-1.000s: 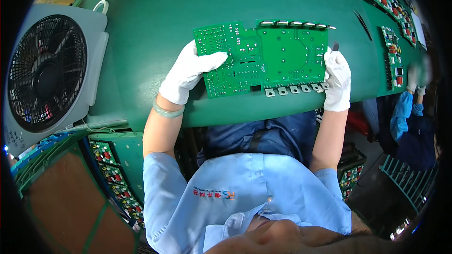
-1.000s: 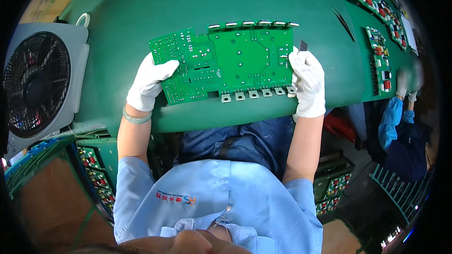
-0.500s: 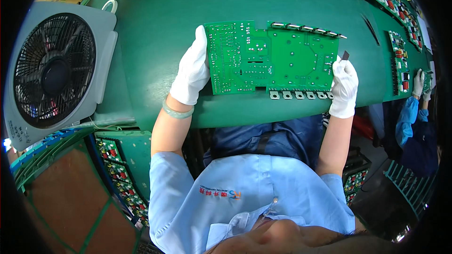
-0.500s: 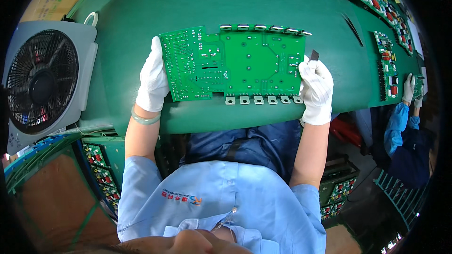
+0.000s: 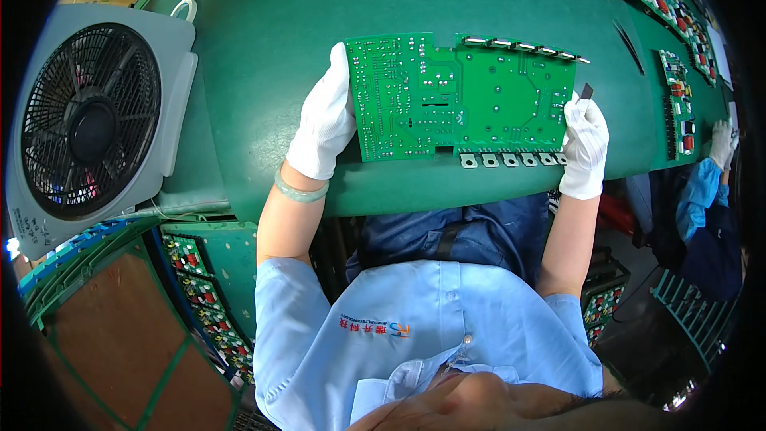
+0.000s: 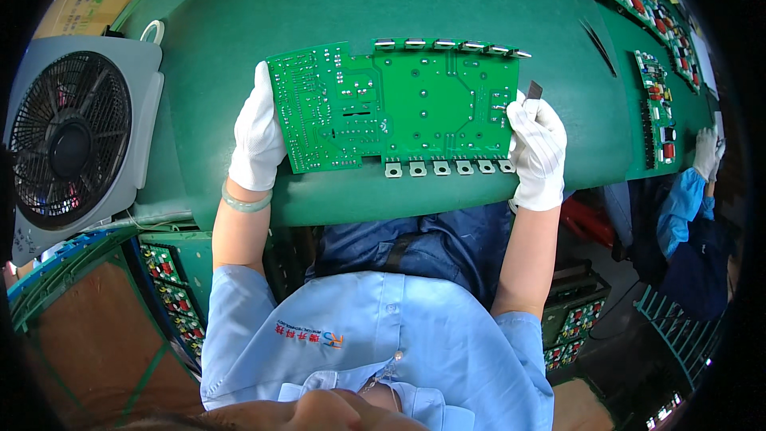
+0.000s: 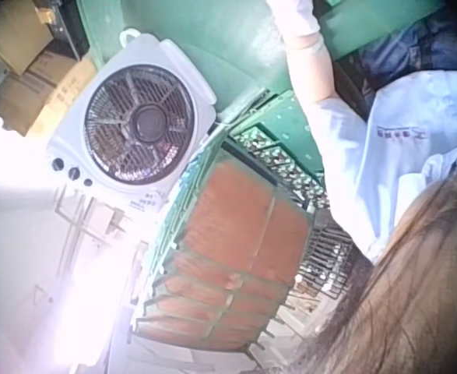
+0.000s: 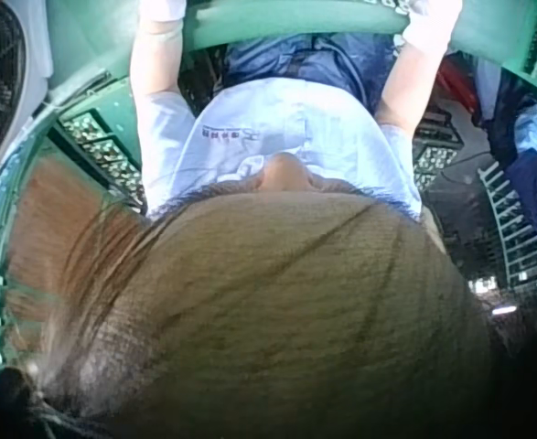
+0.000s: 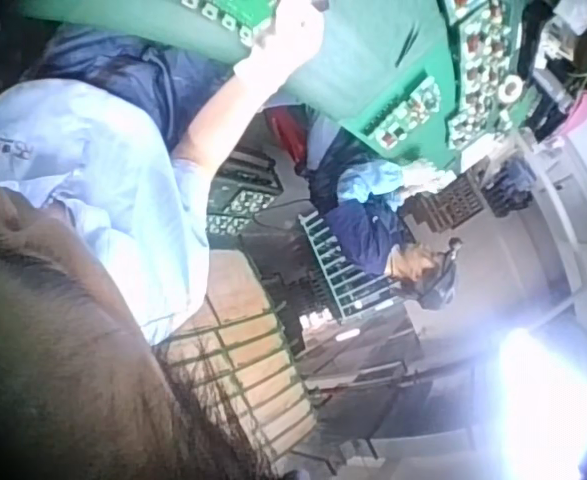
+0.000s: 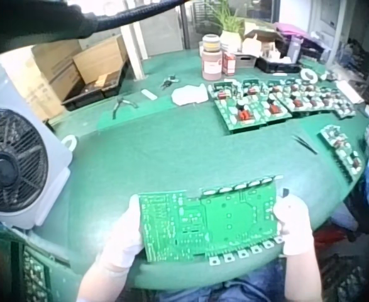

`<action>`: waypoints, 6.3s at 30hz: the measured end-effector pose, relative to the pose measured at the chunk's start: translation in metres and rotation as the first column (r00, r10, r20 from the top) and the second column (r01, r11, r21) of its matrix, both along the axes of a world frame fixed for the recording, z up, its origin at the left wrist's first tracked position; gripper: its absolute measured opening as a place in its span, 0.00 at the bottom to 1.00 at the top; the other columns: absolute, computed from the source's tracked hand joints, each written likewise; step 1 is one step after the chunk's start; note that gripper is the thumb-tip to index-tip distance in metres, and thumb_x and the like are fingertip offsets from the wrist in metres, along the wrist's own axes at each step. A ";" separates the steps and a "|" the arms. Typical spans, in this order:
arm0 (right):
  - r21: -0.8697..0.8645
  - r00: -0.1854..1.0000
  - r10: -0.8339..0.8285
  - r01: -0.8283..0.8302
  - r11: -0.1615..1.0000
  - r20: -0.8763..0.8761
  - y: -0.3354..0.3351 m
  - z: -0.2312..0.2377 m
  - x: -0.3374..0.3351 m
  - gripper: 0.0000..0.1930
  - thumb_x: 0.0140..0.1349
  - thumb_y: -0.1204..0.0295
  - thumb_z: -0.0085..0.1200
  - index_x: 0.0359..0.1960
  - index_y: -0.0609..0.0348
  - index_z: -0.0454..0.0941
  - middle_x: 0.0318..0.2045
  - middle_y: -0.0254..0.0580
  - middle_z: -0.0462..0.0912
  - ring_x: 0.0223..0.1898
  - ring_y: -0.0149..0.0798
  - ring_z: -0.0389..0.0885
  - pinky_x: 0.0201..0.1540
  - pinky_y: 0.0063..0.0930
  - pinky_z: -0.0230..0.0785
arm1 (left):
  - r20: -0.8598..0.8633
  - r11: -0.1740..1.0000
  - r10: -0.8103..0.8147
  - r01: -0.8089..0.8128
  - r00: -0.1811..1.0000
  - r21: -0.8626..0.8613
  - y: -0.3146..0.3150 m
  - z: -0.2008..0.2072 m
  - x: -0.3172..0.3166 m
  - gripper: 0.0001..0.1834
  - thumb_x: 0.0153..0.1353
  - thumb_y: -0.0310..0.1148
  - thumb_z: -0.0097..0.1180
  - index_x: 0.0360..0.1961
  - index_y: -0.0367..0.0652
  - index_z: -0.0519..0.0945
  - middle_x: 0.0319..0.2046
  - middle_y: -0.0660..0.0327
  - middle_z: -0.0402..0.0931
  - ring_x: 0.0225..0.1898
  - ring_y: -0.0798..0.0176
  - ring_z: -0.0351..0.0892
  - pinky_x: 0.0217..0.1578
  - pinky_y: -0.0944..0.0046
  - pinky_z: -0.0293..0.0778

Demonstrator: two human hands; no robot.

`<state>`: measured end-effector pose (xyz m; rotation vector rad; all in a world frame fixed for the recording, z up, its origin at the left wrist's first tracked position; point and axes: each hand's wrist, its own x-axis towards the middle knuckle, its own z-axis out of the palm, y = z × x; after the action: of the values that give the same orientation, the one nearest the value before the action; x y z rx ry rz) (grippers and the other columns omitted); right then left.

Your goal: The person assembles green circuit boards at a workstation, using a white cloth to wipe the board surfaces and tweezers to handle small components. The person repeatedly flips the boards over to inspect and clean both sides, placing finished units into a green tray.

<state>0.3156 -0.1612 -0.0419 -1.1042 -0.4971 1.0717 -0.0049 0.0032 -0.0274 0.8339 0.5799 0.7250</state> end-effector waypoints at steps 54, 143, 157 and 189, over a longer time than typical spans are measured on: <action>0.074 -0.230 -0.198 -0.457 0.886 0.953 0.039 0.032 -0.089 0.15 0.52 0.71 0.64 0.43 0.51 0.83 0.31 0.31 0.80 0.29 0.32 0.78 0.26 0.27 0.67 | -0.528 0.849 0.279 0.050 0.802 0.526 -0.002 0.009 0.015 0.25 0.71 0.53 0.53 0.42 0.36 0.78 0.31 0.64 0.75 0.34 0.69 0.69 0.38 0.66 0.71; -0.497 0.919 0.230 -0.044 0.867 0.320 -0.001 0.031 -0.014 0.17 0.66 0.70 0.60 0.52 0.69 0.81 0.26 0.39 0.84 0.16 0.21 0.71 0.17 0.15 0.60 | -0.519 0.963 0.210 -0.084 0.829 0.255 -0.005 0.012 0.019 0.19 0.75 0.47 0.48 0.44 0.41 0.80 0.34 0.70 0.76 0.36 0.76 0.69 0.39 0.71 0.69; -0.139 0.955 0.057 -0.017 0.990 0.292 -0.024 0.008 -0.014 0.18 0.65 0.67 0.58 0.46 0.74 0.80 0.24 0.35 0.82 0.18 0.22 0.72 0.21 0.16 0.61 | -0.511 0.998 0.049 -0.064 0.858 -0.012 0.001 0.000 0.015 0.27 0.77 0.52 0.38 0.47 0.39 0.79 0.40 0.68 0.76 0.42 0.74 0.70 0.47 0.70 0.69; -0.081 0.962 -0.060 0.084 0.993 0.266 -0.024 -0.003 -0.013 0.15 0.68 0.71 0.56 0.51 0.71 0.80 0.30 0.34 0.83 0.23 0.22 0.73 0.25 0.16 0.62 | 0.132 0.997 -0.069 0.072 0.989 -0.015 -0.002 -0.021 -0.012 0.23 0.77 0.46 0.41 0.56 0.38 0.76 0.49 0.60 0.79 0.47 0.67 0.78 0.51 0.64 0.74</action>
<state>0.3024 -0.1850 -0.0450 -1.3455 -0.6174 0.8956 -0.0171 0.0017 -0.0486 0.7785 0.4364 0.7029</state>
